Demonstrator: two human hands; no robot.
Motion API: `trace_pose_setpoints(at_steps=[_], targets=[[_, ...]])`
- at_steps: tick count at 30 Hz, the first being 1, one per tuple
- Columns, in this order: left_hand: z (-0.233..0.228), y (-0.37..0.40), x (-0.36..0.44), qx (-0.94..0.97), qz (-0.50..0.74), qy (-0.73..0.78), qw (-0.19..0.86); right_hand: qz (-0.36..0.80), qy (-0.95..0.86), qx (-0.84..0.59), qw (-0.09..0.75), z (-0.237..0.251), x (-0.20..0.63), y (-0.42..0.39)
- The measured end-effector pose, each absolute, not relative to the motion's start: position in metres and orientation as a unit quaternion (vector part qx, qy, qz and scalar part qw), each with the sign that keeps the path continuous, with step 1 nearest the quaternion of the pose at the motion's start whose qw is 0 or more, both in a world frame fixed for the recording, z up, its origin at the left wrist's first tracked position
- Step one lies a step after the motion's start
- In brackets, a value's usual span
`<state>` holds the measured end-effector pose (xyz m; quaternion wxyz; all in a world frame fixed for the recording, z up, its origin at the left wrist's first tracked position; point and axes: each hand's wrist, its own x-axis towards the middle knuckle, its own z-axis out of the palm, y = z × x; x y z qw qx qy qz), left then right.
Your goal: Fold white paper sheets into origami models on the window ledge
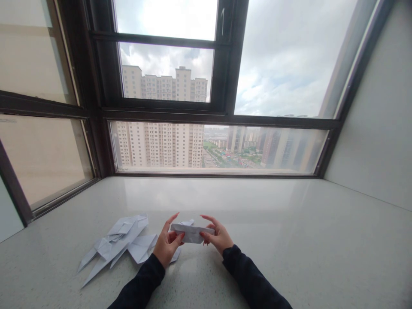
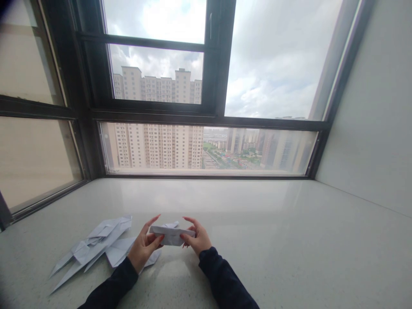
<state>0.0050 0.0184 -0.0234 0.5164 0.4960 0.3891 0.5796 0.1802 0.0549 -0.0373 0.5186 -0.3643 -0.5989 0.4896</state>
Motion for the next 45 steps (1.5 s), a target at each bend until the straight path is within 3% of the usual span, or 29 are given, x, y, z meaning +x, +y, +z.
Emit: trace_pose_setpoints(at_steps=[12, 18, 21, 25, 30, 38, 45], targets=[[-0.018, 0.015, 0.007, 0.484, 0.596, 0.366, 0.526, 0.615, -0.452, -0.373, 0.528, -0.023, 0.179, 0.049], [-0.015, 0.01, 0.007, 0.509, 0.568, 0.355, 0.541, 0.589, -0.525, -0.394, 0.471, -0.028, 0.175, 0.047], [-0.019, 0.016, 0.003, 0.521, 0.568, 0.359, 0.526, 0.545, -0.551, -0.402, 0.488, -0.032, 0.178, 0.051], [-0.028, 0.032, -0.014, 0.527, 0.609, 0.419, 0.42, 0.486, -0.521, -0.426, 0.558, -0.034, 0.188, 0.061], [-0.03, 0.04, -0.034, 0.661, 0.502, 0.53, 0.175, 0.467, -0.495, -0.439, 0.587, -0.038, 0.196, 0.069], [-0.03, 0.027, -0.028, 0.771, 0.231, 0.592, 0.036, 0.465, -0.493, -0.446, 0.585, -0.036, 0.192, 0.065], [-0.031, 0.032, -0.03, 0.789, 0.234, 0.568, 0.003, 0.443, -0.477, -0.458, 0.606, -0.04, 0.198, 0.069]])
